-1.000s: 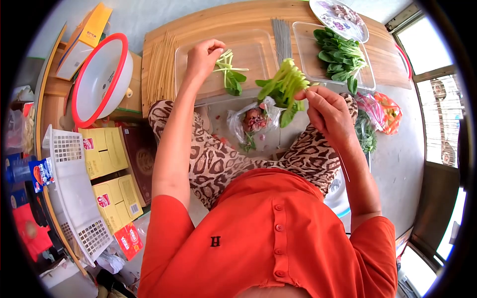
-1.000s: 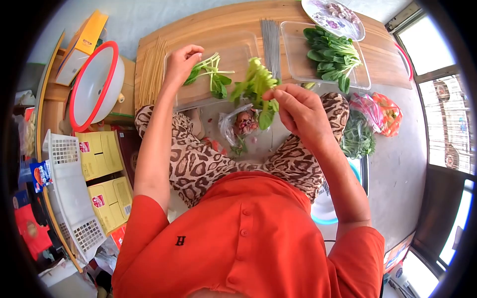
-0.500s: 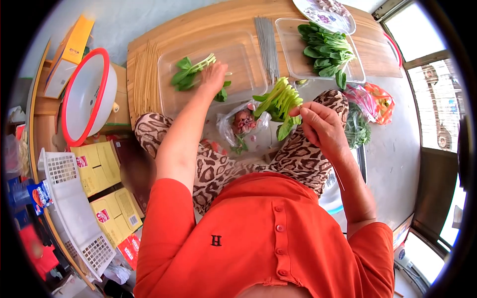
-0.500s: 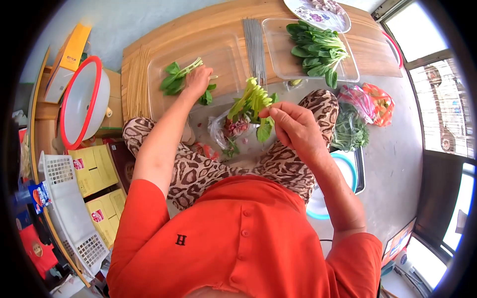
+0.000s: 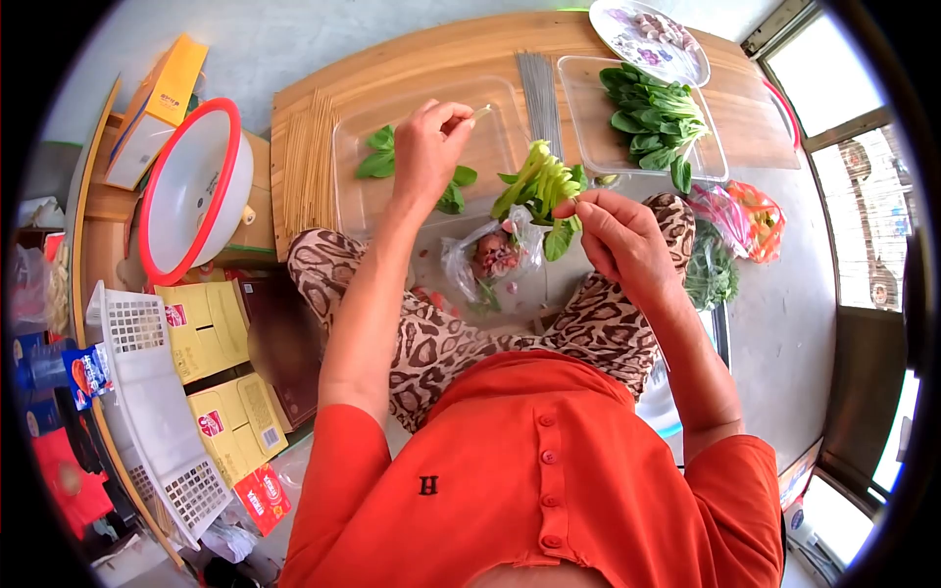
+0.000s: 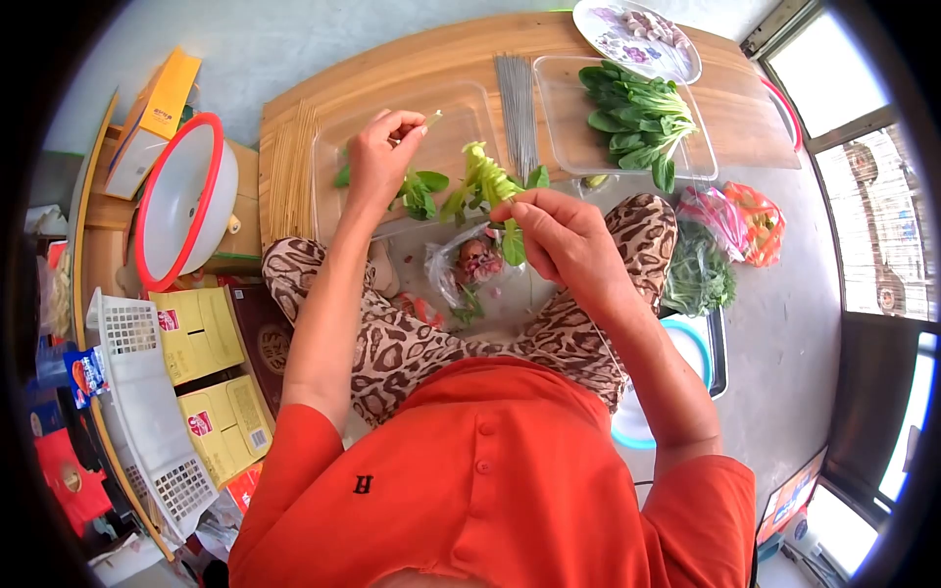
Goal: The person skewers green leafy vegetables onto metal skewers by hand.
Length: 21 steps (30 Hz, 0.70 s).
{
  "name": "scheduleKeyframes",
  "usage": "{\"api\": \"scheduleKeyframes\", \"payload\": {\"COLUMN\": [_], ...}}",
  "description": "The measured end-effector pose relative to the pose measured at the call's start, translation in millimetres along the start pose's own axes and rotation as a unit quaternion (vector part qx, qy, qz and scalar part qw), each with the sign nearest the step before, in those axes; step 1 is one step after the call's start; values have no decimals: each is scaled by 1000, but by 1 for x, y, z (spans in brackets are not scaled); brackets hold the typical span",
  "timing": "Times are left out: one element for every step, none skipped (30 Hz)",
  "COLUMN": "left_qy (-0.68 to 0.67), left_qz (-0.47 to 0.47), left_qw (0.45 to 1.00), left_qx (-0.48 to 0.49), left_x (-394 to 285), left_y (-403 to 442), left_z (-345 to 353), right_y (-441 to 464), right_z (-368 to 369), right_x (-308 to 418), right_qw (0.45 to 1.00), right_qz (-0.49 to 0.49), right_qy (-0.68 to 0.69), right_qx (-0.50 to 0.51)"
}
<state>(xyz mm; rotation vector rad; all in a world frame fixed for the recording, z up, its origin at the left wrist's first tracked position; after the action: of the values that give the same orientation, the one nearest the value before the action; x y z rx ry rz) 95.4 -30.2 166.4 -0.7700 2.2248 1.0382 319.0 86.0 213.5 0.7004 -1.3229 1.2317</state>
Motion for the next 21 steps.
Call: {"api": "scheduleKeyframes", "payload": {"left_qy": [2,-31,-64,-63,-94,-124,-124,-121,-119,-119,-122,-124,-124,-122,-120,-121,-127,-133,-132,-133,-133], "left_qz": [1,-20,-41,-42,-52,-61,-62,-56,-49,-47,-45,-43,-43,-49,-54,-54,-58,-62,-62,-63,-63], "left_qw": [1000,999,997,996,993,989,989,990,990,990,990,990,990,990,989,989,988,987,987,987,987], "left_qx": [-3,-19,-35,-37,-42,-47,-47,-52,-57,-59,-57,-56,-56,-58,-60,-60,-62,-64,-64,-64,-65], "left_x": [-11,-17,-22,-26,-29,-32,-36,-41,-44,-45,-45,-46,-46,-46,-46,-46,-45,-44,-44,-43,-43], "left_y": [-2,-4,-6,-8,-10,-12,-15,-17,-18,-19,-20,-22,-22,-23,-24,-24,-25,-25,-25,-25,-26], "left_z": [-5,-10,-14,-18,-22,-25,-29,-34,-37,-38,-39,-39,-40,-41,-42,-42,-42,-43,-43,-43,-43], "right_y": [3,6,8,10,10,10,9,9,10,10,11,11,11,10,9,8,8,7,7,6,6], "right_z": [5,10,14,18,21,24,27,27,28,29,30,31,32,33,34,35,35,35,36,36,36], "right_x": [0,0,1,2,4,8,9,9,9,9,9,8,8,7,8,8,9,9,9,9,8], "right_qw": [1000,1000,1000,999,999,1000,1000,1000,1000,999,999,999,998,998,999,999,999,999,999,999,999], "right_qz": [-2,-12,-21,-30,-30,-24,-18,-19,-20,-21,-22,-29,-36,-35,-34,-33,-33,-27,-20,-20,-21], "right_qy": [-1,5,11,10,9,2,-5,-6,0,4,3,5,8,8,5,1,1,2,3,3,-3], "right_qx": [3,5,6,8,10,14,17,18,25,31,31,37,42,43,42,42,42,41,39,39,38]}}
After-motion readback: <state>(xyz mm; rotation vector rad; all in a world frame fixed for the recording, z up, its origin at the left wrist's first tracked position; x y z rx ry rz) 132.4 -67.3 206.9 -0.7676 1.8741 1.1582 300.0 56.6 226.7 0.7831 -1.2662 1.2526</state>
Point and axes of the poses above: each hand's wrist, its own y-axis towards the middle knuckle, its own z-axis out of the palm, x = y × z, the point moved 3 cm from there along y, towards the middle knuckle, and after that the axes turned 4 degrees about y, right-handed, at the moved point
